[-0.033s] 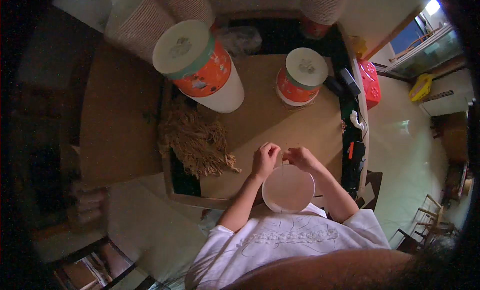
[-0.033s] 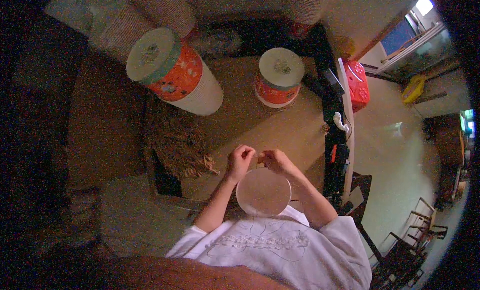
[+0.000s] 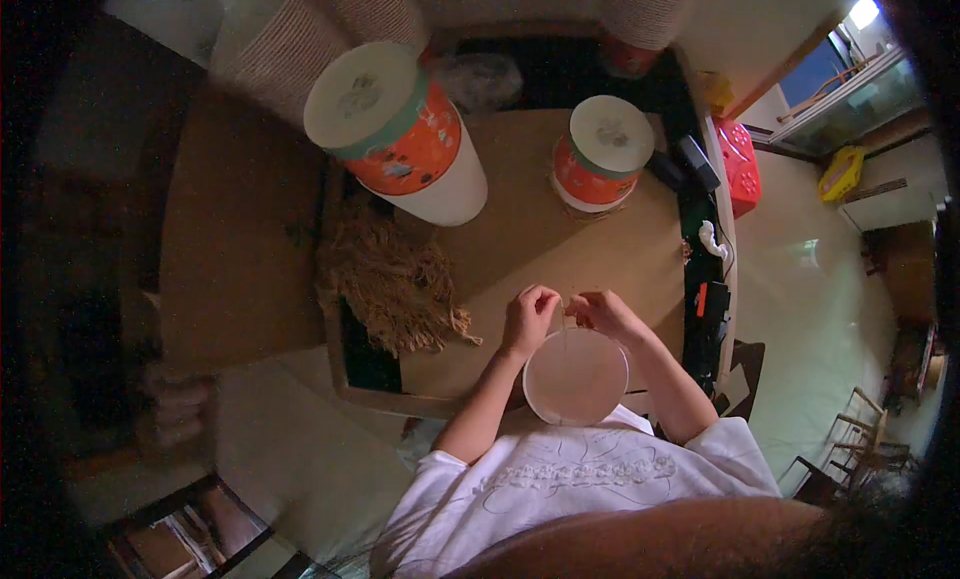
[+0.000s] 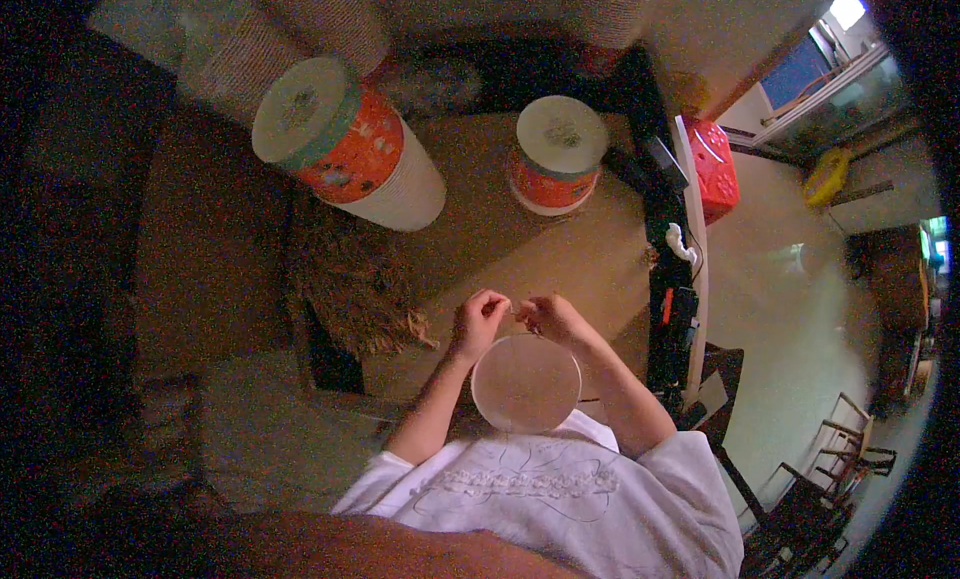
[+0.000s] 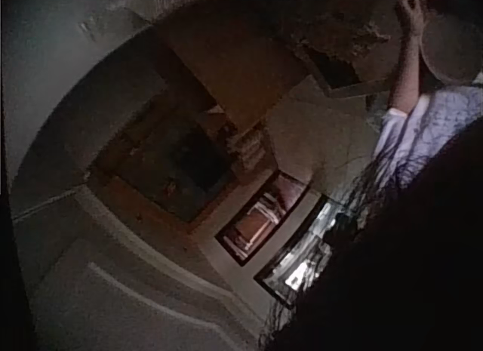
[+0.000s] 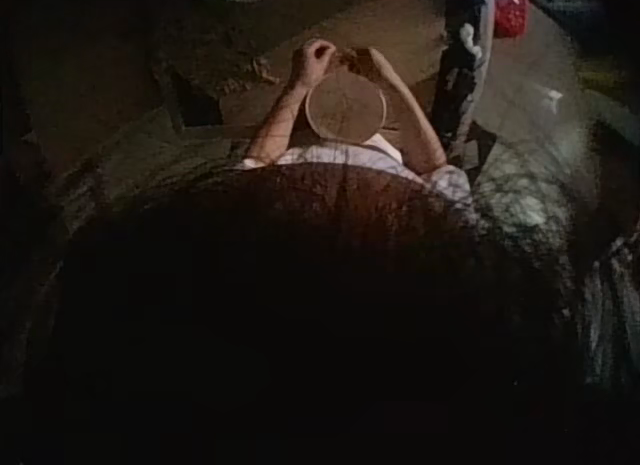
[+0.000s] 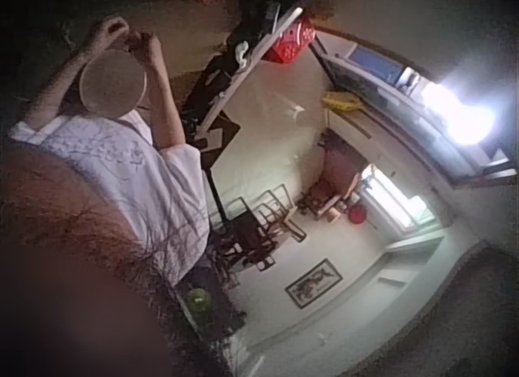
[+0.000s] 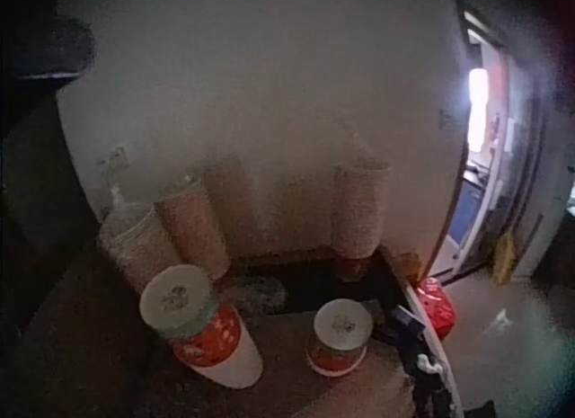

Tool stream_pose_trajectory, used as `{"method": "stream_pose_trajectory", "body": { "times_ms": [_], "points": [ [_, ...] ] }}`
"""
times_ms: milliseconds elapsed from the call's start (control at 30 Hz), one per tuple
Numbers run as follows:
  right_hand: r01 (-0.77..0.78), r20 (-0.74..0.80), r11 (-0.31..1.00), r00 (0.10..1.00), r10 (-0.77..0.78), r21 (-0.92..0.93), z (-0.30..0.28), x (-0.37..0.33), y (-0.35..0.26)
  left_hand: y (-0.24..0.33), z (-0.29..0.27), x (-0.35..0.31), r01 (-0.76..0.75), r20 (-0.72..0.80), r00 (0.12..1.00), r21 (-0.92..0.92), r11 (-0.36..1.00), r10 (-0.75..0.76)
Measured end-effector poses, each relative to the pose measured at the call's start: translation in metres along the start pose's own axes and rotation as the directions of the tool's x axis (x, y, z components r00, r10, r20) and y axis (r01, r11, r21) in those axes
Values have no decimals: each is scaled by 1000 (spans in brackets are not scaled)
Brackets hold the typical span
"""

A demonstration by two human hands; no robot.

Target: Sorting through dried straw and placing specific parts into a small white bucket on a workstation.

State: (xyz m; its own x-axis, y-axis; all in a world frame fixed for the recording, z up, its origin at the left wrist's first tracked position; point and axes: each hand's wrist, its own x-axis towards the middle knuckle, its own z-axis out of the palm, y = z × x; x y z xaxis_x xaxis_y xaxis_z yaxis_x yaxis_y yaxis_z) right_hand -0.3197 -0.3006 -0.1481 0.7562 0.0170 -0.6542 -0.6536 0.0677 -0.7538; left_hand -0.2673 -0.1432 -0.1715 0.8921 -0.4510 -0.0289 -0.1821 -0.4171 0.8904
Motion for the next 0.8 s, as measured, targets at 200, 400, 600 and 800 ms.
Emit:
{"method": "stream_pose_trajectory", "body": {
  "times_ms": [200, 400, 600, 800],
  "points": [
    [168, 102, 985, 981, -163, -41, -10, 12, 7, 9, 3, 3, 69, 22, 998, -142, 987, -66],
    [138, 46, 983, 988, -145, 123, -9, 13, 10, 7, 0, -2, 304, 232, 943, -301, 904, -239],
    [188, 52, 982, 981, -189, 18, -11, 6, 4, 5, -2, -5, 259, 249, 949, -261, 930, -194],
    [227, 99, 949, 973, -210, -217, -12, -4, -8, 20, -6, -11, 269, 211, 953, -254, 929, -218]
  ]
}}
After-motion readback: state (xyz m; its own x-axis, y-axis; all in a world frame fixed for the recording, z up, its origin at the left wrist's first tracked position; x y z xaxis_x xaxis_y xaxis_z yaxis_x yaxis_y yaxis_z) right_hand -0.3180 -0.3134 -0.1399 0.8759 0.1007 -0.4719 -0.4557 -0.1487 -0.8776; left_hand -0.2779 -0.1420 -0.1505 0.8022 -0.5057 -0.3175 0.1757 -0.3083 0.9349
